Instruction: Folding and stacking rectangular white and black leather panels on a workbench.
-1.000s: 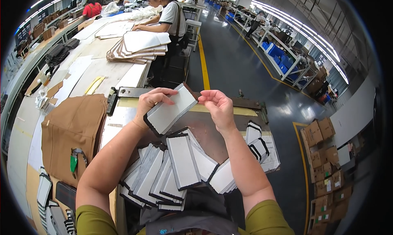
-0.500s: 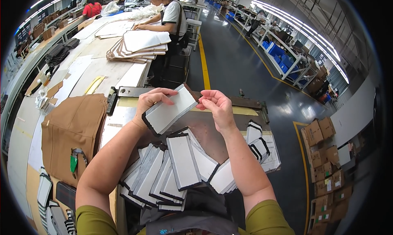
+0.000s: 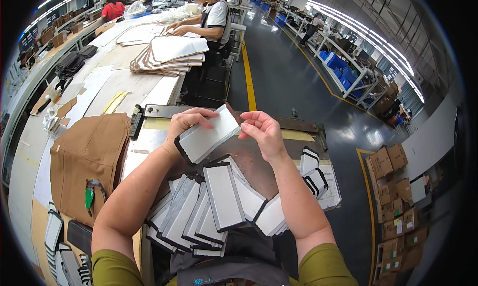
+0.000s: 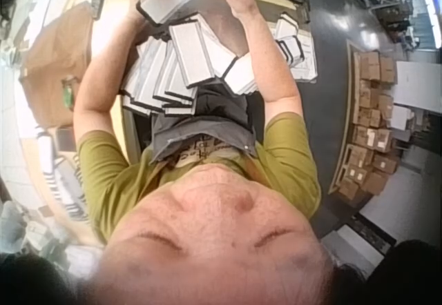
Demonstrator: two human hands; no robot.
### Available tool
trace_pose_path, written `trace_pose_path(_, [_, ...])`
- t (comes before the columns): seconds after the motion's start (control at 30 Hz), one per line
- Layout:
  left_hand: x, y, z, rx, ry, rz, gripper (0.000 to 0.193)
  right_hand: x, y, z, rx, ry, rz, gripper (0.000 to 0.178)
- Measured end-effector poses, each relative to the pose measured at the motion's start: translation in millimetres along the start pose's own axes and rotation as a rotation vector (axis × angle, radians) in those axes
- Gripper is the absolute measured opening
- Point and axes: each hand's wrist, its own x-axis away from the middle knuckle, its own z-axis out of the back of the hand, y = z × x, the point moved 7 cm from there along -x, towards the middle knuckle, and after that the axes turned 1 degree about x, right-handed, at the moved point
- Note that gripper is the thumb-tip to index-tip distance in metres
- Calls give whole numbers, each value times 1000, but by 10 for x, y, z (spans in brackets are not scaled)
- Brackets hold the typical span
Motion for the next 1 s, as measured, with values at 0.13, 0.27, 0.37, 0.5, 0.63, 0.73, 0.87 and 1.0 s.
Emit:
trace_pose_path(0.13, [14,-61,-19,8,-25,45,24,1,36,-33,-102,-81,-40,23])
trace_pose_path(0.27, [27,-319,134,355,190,204,27,-57,10,77,-315,-8,40,23])
trace_pose_path(0.37, [-29,-167,361,109,358,283,33,-89,-112,245,-293,149,95,21])
trace_pose_path(0.5, [-122,523,-50,-412,147,-136,57,-28,-272,-43,-188,190,130,17])
trace_pose_path(0.63, [-54,470,-202,-563,21,-112,37,22,-387,-506,-84,28,176,11])
trace_pose_path(0.73, [-32,316,-54,-189,195,7,17,-13,-514,-479,-8,63,187,13])
trace_pose_path(0.87, [15,-80,-88,385,125,463,18,11,-689,-7,522,329,422,29])
trace_pose_path(1.0, [31,-52,-83,512,111,543,20,12,-339,-15,263,77,53,31])
